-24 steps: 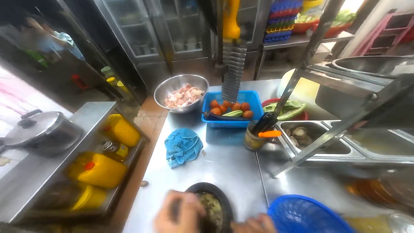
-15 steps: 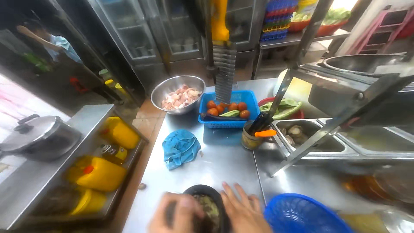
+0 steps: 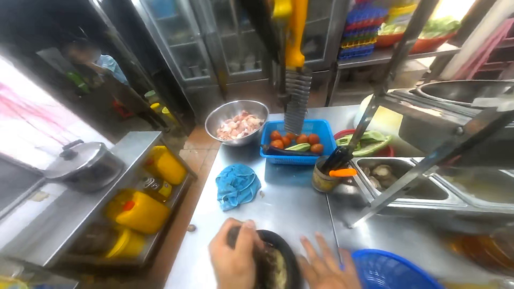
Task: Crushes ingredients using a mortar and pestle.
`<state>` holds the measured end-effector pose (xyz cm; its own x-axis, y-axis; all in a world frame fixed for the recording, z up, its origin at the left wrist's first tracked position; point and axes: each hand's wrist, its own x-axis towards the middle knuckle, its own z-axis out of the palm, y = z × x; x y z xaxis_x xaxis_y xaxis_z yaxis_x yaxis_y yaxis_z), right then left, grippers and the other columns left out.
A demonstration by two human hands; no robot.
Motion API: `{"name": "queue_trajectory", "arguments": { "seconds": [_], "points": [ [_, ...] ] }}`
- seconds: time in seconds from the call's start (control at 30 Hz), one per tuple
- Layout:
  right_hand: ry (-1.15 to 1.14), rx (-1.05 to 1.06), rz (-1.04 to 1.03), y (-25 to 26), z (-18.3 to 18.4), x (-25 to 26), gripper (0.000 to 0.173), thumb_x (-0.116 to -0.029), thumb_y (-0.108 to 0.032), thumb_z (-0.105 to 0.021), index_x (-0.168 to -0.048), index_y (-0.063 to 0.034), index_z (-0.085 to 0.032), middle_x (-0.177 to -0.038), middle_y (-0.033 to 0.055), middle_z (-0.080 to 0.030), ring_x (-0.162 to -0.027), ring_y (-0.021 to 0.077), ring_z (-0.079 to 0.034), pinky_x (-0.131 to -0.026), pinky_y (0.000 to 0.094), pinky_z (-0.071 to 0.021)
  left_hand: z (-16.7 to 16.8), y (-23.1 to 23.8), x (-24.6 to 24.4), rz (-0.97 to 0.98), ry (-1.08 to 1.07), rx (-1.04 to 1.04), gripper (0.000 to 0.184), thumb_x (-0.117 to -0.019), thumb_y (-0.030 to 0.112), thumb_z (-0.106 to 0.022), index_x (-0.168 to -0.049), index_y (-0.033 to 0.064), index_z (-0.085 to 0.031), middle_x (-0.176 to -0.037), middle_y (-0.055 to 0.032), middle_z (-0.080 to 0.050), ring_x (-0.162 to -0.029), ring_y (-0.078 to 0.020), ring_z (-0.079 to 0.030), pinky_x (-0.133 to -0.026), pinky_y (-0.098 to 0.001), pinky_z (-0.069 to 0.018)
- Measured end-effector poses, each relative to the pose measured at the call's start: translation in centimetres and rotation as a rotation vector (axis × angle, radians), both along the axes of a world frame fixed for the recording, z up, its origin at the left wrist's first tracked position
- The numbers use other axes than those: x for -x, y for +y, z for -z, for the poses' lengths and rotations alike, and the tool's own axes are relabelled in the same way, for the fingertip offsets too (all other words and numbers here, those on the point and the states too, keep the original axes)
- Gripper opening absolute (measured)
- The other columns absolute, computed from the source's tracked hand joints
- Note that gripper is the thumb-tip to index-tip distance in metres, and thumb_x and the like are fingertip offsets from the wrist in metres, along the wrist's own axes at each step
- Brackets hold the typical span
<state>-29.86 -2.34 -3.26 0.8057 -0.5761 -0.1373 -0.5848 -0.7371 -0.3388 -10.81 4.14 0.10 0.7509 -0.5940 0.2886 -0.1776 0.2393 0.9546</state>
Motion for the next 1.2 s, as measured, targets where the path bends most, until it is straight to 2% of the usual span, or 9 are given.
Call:
{"name": "queue_trajectory", "arguments": {
  "seconds": [0.17,0.37,0.5,0.63,0.7,0.83,1.0,1.1,1.2],
  "points": [
    [0.022,-0.217,-0.066,-1.6,1.0,-1.7,0.111,-0.0771,-0.066,-0.077,-0.162,-0.0131,-0.031,-0.172,0.005,-0.017,-0.158,0.0419,-0.007,-0.116,0.0759,-0.0158,2.6,1.9,2.8,-0.035,-0.229,-0.05,0.028,-0.098,0.033,-0.065,-0.088,0.0079,-0.068,-0.073,-0.0005,-0.071,-0.063,-0.0116,-0.071,-0.061,-0.0322,-0.064],
    [-0.086,0.003,0.028,1.1,2.5,-1.1,0.113,-0.0718,-0.087,-0.062,-0.144,-0.0004,-0.057,-0.16,0.0179,-0.043,-0.151,0.0435,-0.032,-0.115,0.0724,-0.0254,-2.3,1.1,0.0,0.088,-0.072,0.079,0.026,-0.0999,0.032,-0.064,-0.086,0.0104,-0.066,-0.066,-0.005,-0.068,-0.056,-0.0205,-0.069,-0.055,-0.0379,-0.0626],
    [-0.067,0.056,0.103,2.5,2.1,-1.4,0.109,-0.0661,-0.088,-0.065,-0.128,0.001,-0.067,-0.157,0.0197,-0.046,-0.148,0.0431,-0.038,-0.113,0.073,-0.0258,3.0,1.7,2.8,0.052,-0.158,-0.028,0.027,-0.0975,0.034,-0.065,-0.087,0.01,-0.069,-0.073,-0.0016,-0.072,-0.064,-0.0147,-0.072,-0.062,-0.0342,-0.0643],
    [-0.047,0.143,0.094,2.7,2.3,-1.7,0.114,-0.0642,-0.098,-0.053,-0.121,-0.0009,-0.071,-0.154,0.0197,-0.05,-0.146,0.0422,-0.041,-0.111,0.0732,-0.0287,0.0,0.0,0.2,0.101,-0.047,0.058,0.028,-0.0977,0.031,-0.064,-0.081,0.0084,-0.065,-0.062,-0.006,-0.067,-0.051,-0.0205,-0.067,-0.05,-0.037,-0.0604],
    [-0.067,0.169,0.102,3.2,2.8,-1.5,0.112,-0.0674,-0.096,-0.052,-0.122,0.0002,-0.07,-0.15,0.0203,-0.054,-0.144,0.0409,-0.045,-0.11,0.0727,-0.03,-1.8,1.1,0.2,0.154,-0.042,0.097,0.027,-0.1005,0.034,-0.064,-0.087,0.0105,-0.067,-0.066,-0.0061,-0.068,-0.056,-0.0215,-0.07,-0.056,-0.0389,-0.0629],
    [-0.066,0.182,0.096,3.4,2.5,-1.4,0.111,-0.0708,-0.092,-0.053,-0.127,0.0035,-0.067,-0.148,0.0224,-0.056,-0.142,0.0405,-0.047,-0.111,0.0722,-0.0298,3.4,0.3,3.2,0.028,-0.275,-0.076,0.03,-0.0952,0.036,-0.068,-0.083,0.0088,-0.069,-0.069,0.0015,-0.07,-0.06,-0.0086,-0.069,-0.057,-0.028,-0.0616],
    [-0.052,0.176,0.081,3.2,2.6,-1.2,0.11,-0.0734,-0.094,-0.047,-0.125,0.0006,-0.069,-0.148,0.0203,-0.057,-0.141,0.0406,-0.049,-0.11,0.0712,-0.0325,-1.0,0.1,0.6,0.144,-0.059,0.086,0.026,-0.0989,0.033,-0.066,-0.086,0.0103,-0.067,-0.066,-0.0049,-0.068,-0.056,-0.0207,-0.07,-0.057,-0.0392,-0.0633],
    [-0.057,0.153,0.096,3.4,2.7,-1.1,0.109,-0.0738,-0.091,-0.051,-0.127,0.002,-0.068,-0.148,0.0205,-0.056,-0.141,0.04,-0.049,-0.11,0.0714,-0.0316,2.8,1.1,2.7,0.069,-0.224,-0.038,0.028,-0.0961,0.035,-0.067,-0.087,0.0084,-0.068,-0.073,-0.001,-0.072,-0.064,-0.0125,-0.071,-0.062,-0.0331,-0.0642],
    [-0.053,0.164,0.077,3.1,2.5,-1.1,0.109,-0.0739,-0.093,-0.049,-0.126,0.0013,-0.069,-0.148,0.0204,-0.056,-0.142,0.0405,-0.048,-0.11,0.0715,-0.0315,2.4,-0.2,2.2,0.059,-0.202,-0.057,0.027,-0.0941,0.033,-0.067,-0.081,0.0089,-0.067,-0.066,-0.0007,-0.069,-0.055,-0.0121,-0.067,-0.051,-0.0303,-0.0594]
  ]
}}
